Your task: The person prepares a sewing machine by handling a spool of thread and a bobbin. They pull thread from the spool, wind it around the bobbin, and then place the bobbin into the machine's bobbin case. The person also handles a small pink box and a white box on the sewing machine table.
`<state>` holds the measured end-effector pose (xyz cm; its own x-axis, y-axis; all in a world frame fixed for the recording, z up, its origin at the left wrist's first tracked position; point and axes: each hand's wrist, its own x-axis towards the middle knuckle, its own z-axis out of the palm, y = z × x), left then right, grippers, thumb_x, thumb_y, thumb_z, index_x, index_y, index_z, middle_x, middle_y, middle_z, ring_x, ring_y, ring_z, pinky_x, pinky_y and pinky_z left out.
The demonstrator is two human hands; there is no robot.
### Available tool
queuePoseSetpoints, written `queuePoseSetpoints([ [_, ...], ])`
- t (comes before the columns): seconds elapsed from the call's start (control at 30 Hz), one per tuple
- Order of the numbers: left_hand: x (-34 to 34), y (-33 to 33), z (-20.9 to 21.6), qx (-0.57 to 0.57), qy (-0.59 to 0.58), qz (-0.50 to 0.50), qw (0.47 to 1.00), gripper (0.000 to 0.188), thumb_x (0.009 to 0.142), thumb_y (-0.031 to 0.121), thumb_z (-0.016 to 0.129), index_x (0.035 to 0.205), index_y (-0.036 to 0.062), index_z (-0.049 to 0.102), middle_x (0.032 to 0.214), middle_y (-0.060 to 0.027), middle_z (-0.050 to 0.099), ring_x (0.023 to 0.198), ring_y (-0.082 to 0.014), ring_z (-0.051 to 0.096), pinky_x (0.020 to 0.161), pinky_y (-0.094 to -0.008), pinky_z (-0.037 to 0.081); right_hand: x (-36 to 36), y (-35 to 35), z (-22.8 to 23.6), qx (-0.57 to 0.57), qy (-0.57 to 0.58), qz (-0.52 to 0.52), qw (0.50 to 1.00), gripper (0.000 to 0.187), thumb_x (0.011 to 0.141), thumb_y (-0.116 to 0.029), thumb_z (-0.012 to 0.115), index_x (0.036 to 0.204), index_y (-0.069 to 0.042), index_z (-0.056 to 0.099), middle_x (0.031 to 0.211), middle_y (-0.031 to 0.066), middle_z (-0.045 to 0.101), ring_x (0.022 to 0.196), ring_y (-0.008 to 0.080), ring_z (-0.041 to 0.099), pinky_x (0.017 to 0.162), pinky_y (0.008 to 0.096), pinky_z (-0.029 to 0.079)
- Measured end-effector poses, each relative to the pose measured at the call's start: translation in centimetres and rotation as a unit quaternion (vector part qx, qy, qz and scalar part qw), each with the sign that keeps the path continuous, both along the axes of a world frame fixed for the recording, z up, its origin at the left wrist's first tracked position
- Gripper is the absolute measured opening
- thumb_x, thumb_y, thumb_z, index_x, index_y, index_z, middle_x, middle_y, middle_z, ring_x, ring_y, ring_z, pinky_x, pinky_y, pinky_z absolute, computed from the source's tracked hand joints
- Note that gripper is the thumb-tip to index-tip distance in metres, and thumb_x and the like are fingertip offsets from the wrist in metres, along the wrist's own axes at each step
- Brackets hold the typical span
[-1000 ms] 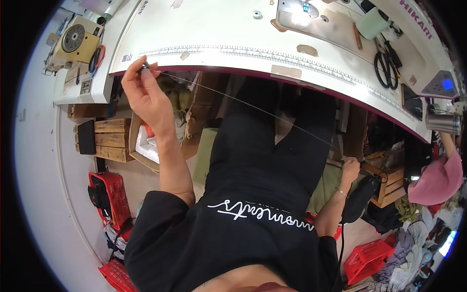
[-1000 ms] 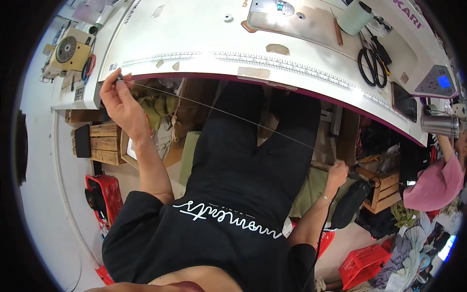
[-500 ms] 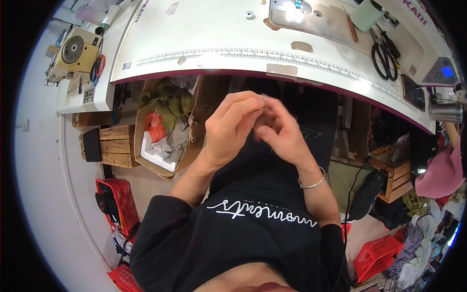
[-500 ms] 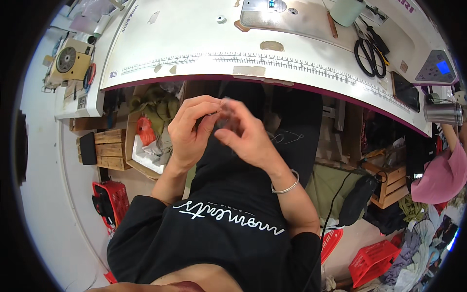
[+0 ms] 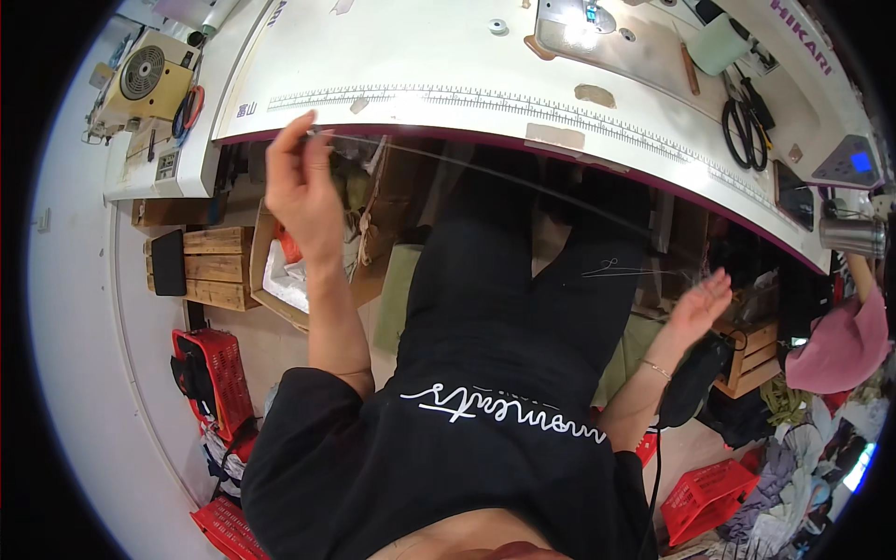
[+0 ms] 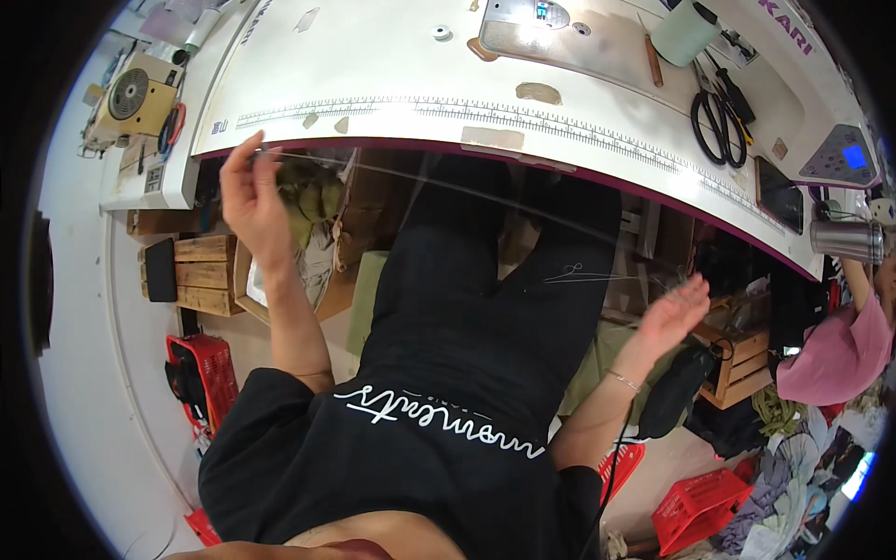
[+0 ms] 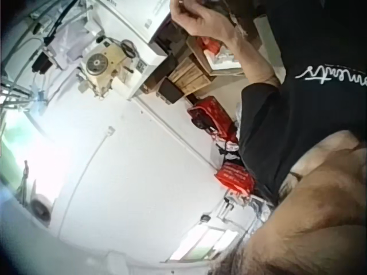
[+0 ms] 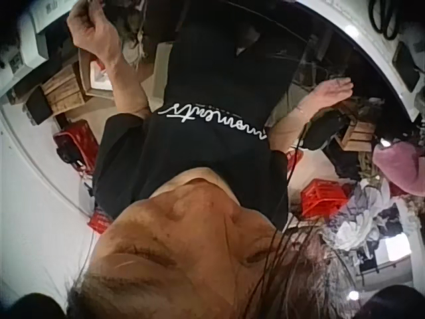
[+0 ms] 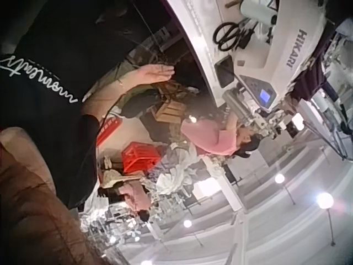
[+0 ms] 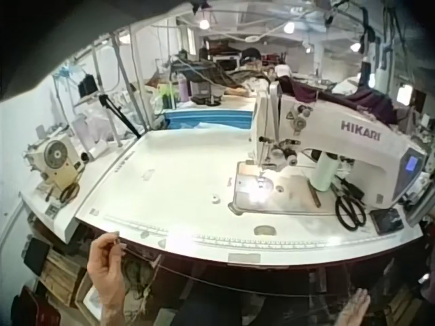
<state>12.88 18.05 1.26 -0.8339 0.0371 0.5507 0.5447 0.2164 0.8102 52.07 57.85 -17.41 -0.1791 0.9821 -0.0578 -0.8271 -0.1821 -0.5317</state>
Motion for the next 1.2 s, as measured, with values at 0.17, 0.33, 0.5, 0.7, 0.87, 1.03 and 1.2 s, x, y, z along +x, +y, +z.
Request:
queuePoseSetpoints([
  [0.17, 0.6, -0.8, -0.1, -0.007, 0.019, 0.031, 0.999, 0.021, 0.098, 0.0, 0.056, 0.119, -0.0009, 0.061, 0.111, -0.0073, 0.066, 0.094, -0.0123, 0.065, 0.081, -0.0236, 0.052, -1.6, -2.7, 0.8, -0.008, -0.4, -0.122, 0.908, 0.041, 0.101, -0.029, 0.056, 0.133, -0.004, 0.054, 0.142, 0.0085, 0.05, 0.134, 0.0194, 0.041, 0.108, 0.0378, 0.035],
  [0.33, 5.8, 3.7, -1.1, -0.101, 0.072, -0.16, 0.979, 0.024, 0.089, -0.012, 0.06, 0.109, -0.0001, 0.065, 0.109, -0.011, 0.067, 0.089, -0.0151, 0.066, 0.081, -0.0261, 0.054, -14.2, -11.1, 8.5, 0.239, -0.388, 0.161, 0.876, 0.026, 0.102, -0.018, 0.054, 0.111, 0.002, 0.068, 0.117, 0.0155, 0.068, 0.092, 0.0163, 0.068, 0.072, 0.026, 0.052],
  [0.5, 8.8, 6.3, 0.1, -0.116, 0.101, -0.254, 0.955, 0.021, 0.084, -0.01, 0.067, 0.103, -0.0003, 0.066, 0.104, -0.0139, 0.07, 0.09, -0.0243, 0.069, 0.078, -0.0306, 0.056, -20.0, -18.3, 16.5, 0.292, -0.161, 0.484, 0.809, 0.064, 0.088, 0.003, 0.063, 0.146, -0.002, 0.038, 0.142, 0.0111, 0.05, 0.089, 0.0109, 0.064, 0.066, 0.0219, 0.052],
  [0.7, 8.2, 5.9, 0.2, -0.124, 0.106, -0.235, 0.958, 0.029, 0.079, -0.011, 0.069, 0.104, 0.0018, 0.067, 0.103, -0.0132, 0.069, 0.089, -0.027, 0.069, 0.074, -0.0323, 0.057, -19.8, -19.8, 15.4, 0.376, -0.296, 0.491, 0.728, 0.026, 0.095, -0.005, 0.059, 0.121, -0.003, 0.058, 0.082, 0.0007, 0.066, 0.063, 0.0068, 0.056, 0.056, 0.0223, 0.045],
  [0.87, 5.0, 3.9, -1.7, -0.107, 0.009, -0.121, 0.987, 0.025, 0.09, -0.008, 0.061, 0.113, 0.0005, 0.066, 0.109, -0.0077, 0.069, 0.093, -0.0139, 0.066, 0.08, -0.0247, 0.052, -14.3, -15.9, 12.5, 0.086, -0.103, 0.454, 0.881, 0.013, 0.102, -0.015, 0.053, 0.091, -0.009, 0.058, 0.063, -0.0037, 0.046, 0.047, 0.0025, 0.038, 0.039, 0.021, 0.03],
  [1.03, 0.6, 0.2, -0.9, -0.014, 0.007, -0.005, 1.0, 0.021, 0.098, 0.0, 0.057, 0.119, 0.0003, 0.062, 0.112, -0.0062, 0.067, 0.089, -0.009, 0.063, 0.078, -0.0216, 0.051, -2.4, -0.7, 3.1, -0.031, 0.149, 0.122, 0.981, 0.039, 0.102, -0.017, 0.053, 0.136, 0.002, 0.05, 0.141, 0.0189, 0.053, 0.133, 0.0278, 0.05, 0.104, 0.0329, 0.049],
  [1.2, 0.1, -1.5, -0.1, -0.012, 0.023, 0.038, 0.999, 0.021, 0.098, 0.002, 0.057, 0.119, -0.0001, 0.061, 0.111, -0.0057, 0.067, 0.09, -0.0091, 0.063, 0.077, -0.0211, 0.049, -0.7, -0.8, 1.6, -0.076, -0.282, -0.158, 0.943, 0.044, 0.097, -0.03, 0.06, 0.134, -0.007, 0.055, 0.144, 0.0145, 0.047, 0.141, 0.025, 0.033, 0.113, 0.051, 0.028],
])
